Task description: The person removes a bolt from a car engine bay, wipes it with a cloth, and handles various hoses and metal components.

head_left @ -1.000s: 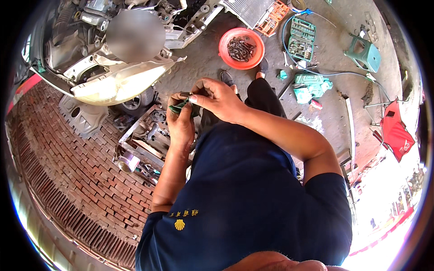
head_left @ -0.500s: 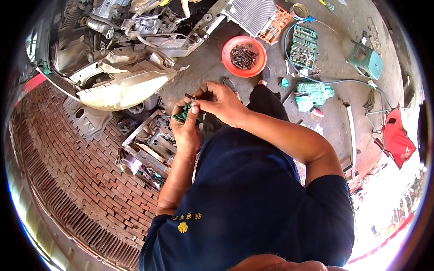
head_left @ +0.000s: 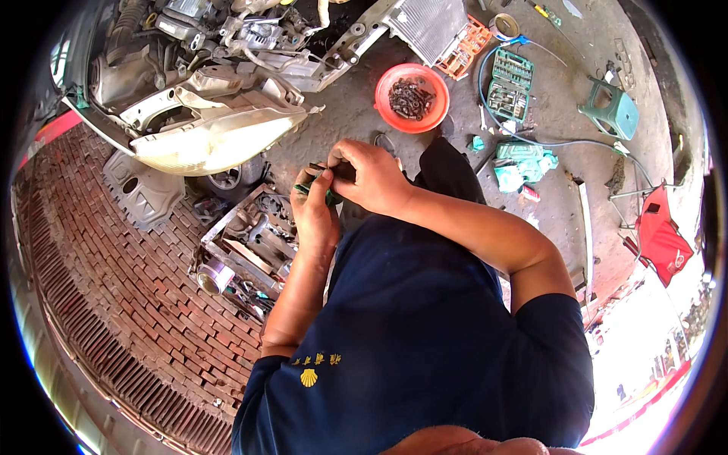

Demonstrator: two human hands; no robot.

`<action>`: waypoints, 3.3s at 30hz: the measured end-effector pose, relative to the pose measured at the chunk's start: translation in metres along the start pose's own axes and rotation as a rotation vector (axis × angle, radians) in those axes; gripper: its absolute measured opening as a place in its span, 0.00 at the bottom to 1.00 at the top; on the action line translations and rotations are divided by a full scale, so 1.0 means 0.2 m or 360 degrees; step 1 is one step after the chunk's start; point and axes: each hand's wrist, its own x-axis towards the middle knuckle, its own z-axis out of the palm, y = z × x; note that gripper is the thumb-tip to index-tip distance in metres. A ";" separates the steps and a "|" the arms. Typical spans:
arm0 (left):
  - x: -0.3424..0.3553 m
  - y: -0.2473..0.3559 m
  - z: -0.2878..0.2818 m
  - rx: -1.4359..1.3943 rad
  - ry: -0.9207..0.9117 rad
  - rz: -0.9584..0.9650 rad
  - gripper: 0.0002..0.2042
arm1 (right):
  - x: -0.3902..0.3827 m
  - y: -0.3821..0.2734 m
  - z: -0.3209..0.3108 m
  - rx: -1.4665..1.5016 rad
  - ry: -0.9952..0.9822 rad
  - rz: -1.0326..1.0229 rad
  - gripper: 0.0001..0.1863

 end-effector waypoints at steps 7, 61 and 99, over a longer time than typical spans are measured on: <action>0.02 -0.03 -0.10 -0.0016 -0.0014 0.0014 0.03 | -0.02 0.02 0.07 -0.0066 0.0009 -0.0023 0.13; 0.13 -0.03 0.02 0.0065 0.0055 0.0042 0.02 | 0.09 0.07 0.02 -0.0020 0.0163 -0.0078 0.14; 0.10 0.17 -0.10 0.0052 -0.0185 0.0134 0.05 | 0.15 -0.11 0.14 -0.0154 -0.0069 -0.0053 0.13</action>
